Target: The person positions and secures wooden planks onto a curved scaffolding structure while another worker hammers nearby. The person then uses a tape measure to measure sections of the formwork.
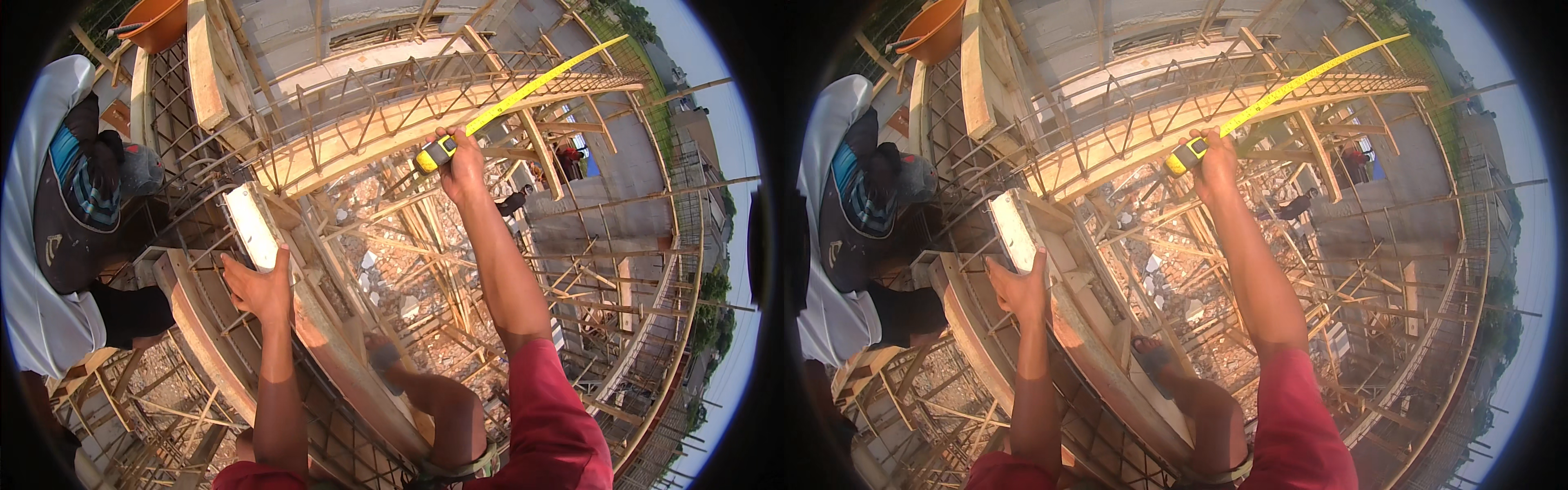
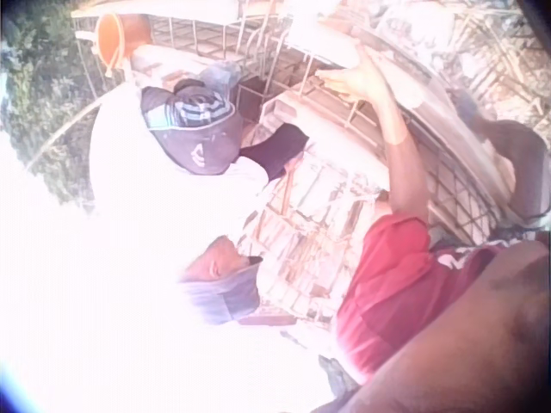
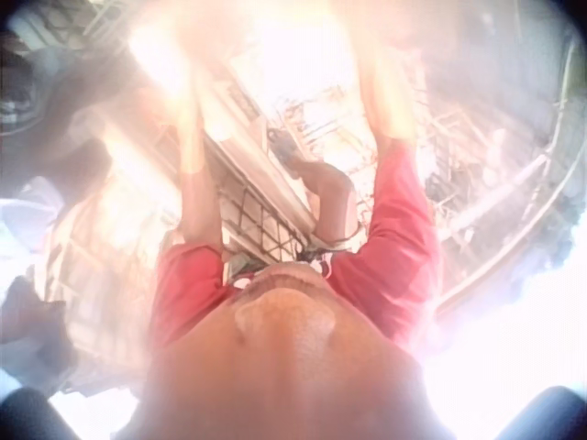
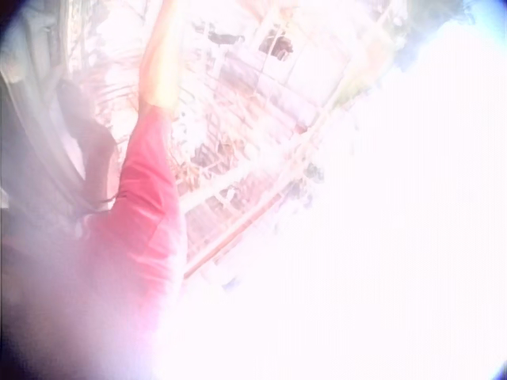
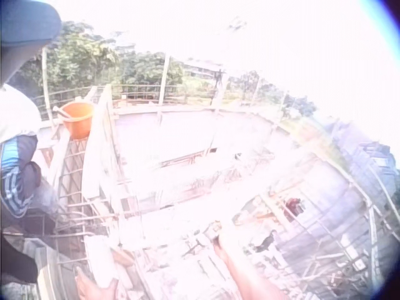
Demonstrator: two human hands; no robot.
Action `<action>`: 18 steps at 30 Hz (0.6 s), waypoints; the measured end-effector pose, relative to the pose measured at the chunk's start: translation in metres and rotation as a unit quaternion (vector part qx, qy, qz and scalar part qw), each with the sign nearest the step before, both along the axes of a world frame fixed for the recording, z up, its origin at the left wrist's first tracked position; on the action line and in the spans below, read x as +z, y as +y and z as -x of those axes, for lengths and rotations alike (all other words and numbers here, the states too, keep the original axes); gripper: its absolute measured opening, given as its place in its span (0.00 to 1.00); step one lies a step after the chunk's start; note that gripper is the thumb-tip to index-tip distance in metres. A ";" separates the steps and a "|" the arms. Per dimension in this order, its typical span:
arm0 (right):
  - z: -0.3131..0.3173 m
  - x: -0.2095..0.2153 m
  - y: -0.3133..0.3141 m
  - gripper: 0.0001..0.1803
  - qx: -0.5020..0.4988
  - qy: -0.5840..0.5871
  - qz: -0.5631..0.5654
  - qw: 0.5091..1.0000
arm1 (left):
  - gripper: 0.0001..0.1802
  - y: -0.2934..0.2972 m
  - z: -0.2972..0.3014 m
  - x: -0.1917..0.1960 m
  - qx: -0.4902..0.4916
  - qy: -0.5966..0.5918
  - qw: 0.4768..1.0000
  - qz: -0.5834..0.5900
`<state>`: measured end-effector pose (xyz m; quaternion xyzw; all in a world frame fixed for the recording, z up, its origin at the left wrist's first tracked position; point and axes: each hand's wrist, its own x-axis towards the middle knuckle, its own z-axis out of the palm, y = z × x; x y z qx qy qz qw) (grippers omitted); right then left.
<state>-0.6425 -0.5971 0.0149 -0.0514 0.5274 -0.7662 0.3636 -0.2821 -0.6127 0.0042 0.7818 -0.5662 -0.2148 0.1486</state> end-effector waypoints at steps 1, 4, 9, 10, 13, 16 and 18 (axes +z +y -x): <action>0.002 -0.005 -0.020 0.11 0.004 0.003 0.001 1.000 | 0.67 -0.008 0.003 0.002 0.018 0.069 0.997 0.005; 0.016 -0.019 -0.074 0.14 -0.004 0.052 -0.044 0.998 | 0.66 -0.016 0.010 0.011 0.009 0.057 0.994 -0.096; 0.070 -0.040 -0.135 0.21 -0.031 0.267 -0.162 0.949 | 0.63 -0.018 0.012 0.017 0.020 0.039 0.991 -0.127; 0.085 -0.046 -0.144 0.21 -0.022 0.292 -0.176 0.940 | 0.62 -0.018 0.011 0.016 0.019 0.037 0.992 -0.115; 0.121 -0.067 -0.164 0.24 -0.033 0.354 -0.307 0.883 | 0.60 -0.019 0.012 0.011 0.026 0.010 0.994 -0.104; 0.135 -0.083 -0.176 0.27 -0.034 0.289 -0.292 0.911 | 0.59 -0.020 0.012 0.010 0.027 0.005 0.993 -0.114; 0.133 -0.087 -0.182 0.28 -0.037 0.307 -0.256 0.916 | 0.60 -0.021 0.012 0.012 0.036 0.004 0.989 -0.144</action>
